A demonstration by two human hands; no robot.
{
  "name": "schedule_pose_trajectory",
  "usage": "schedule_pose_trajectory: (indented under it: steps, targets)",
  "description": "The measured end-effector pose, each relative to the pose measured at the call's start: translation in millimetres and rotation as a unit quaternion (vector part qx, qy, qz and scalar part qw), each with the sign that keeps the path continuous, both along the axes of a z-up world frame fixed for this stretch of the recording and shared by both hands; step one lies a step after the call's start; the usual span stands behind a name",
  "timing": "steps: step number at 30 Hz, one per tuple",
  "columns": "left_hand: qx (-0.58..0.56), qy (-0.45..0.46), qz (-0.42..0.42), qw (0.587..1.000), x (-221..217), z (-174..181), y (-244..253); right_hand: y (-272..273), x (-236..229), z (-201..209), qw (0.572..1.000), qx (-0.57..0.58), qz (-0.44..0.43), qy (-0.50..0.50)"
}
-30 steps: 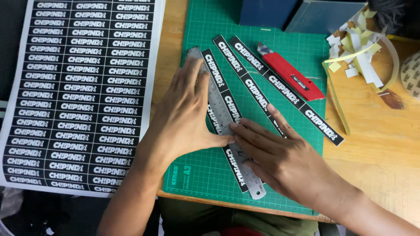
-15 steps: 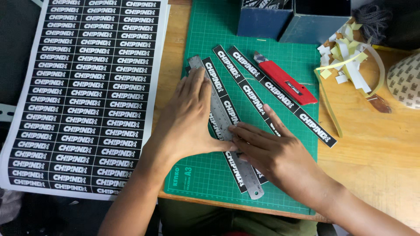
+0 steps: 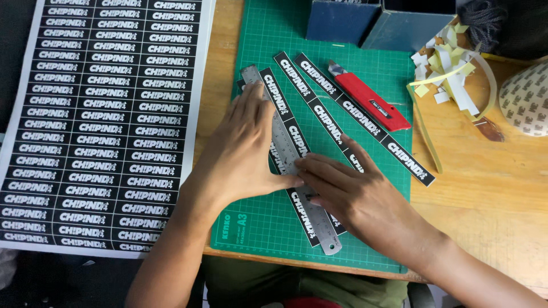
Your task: The person uses a metal ruler and a red utility knife to cut individual stickers from a printed sheet on a green cutting mat. They align the ruler along the printed lines and slice through the material to separate the stickers.
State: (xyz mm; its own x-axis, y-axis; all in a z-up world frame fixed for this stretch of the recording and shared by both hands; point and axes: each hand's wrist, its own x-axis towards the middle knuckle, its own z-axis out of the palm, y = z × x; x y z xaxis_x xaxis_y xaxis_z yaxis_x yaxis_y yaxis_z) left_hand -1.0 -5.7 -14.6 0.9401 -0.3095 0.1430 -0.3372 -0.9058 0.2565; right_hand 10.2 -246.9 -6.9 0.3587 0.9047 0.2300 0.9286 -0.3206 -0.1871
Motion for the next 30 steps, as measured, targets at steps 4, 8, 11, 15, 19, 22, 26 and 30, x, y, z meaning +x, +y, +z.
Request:
schedule_pose_trajectory:
  steps: [4, 8, 11, 15, 19, 22, 26, 30]
  targets:
    - [0.033, 0.03, 0.003, 0.999, 1.6, 0.8, 1.8, 1.1, 3.2, 5.7, 1.0, -0.014, 0.019, -0.014]
    - [0.05, 0.001, 0.005, 0.999, 0.1, 1.1, -3.3, 3.5, 6.9, 4.3, 0.999, 0.022, 0.003, 0.034]
    - [0.059, -0.006, 0.008, 0.998, -0.3, 2.1, -5.8, 1.3, 10.4, 3.3, 0.998, 0.023, 0.002, 0.05]
    - [0.057, -0.011, 0.008, 0.998, -0.6, 1.9, -6.4, -0.3, 10.8, 8.6, 0.996, 0.009, 0.009, 0.085]
    - [0.005, 0.002, 0.01, 1.0, -3.5, 8.3, -8.3, -3.1, 11.3, 5.1, 0.998, -0.012, 0.017, 0.065]
    - [0.041, -0.014, 0.015, 0.999, -2.6, 5.6, -10.4, -2.4, 11.4, 4.6, 0.997, -0.02, 0.01, 0.068]
    - [0.06, -0.023, 0.01, 0.998, -0.3, 0.6, -11.3, -4.0, 13.9, 1.6, 0.997, -0.026, 0.008, 0.07]
    - [0.055, -0.012, 0.025, 0.998, -0.3, -5.8, -13.0, -8.0, 13.5, -2.2, 0.992, -0.004, 0.012, 0.123]
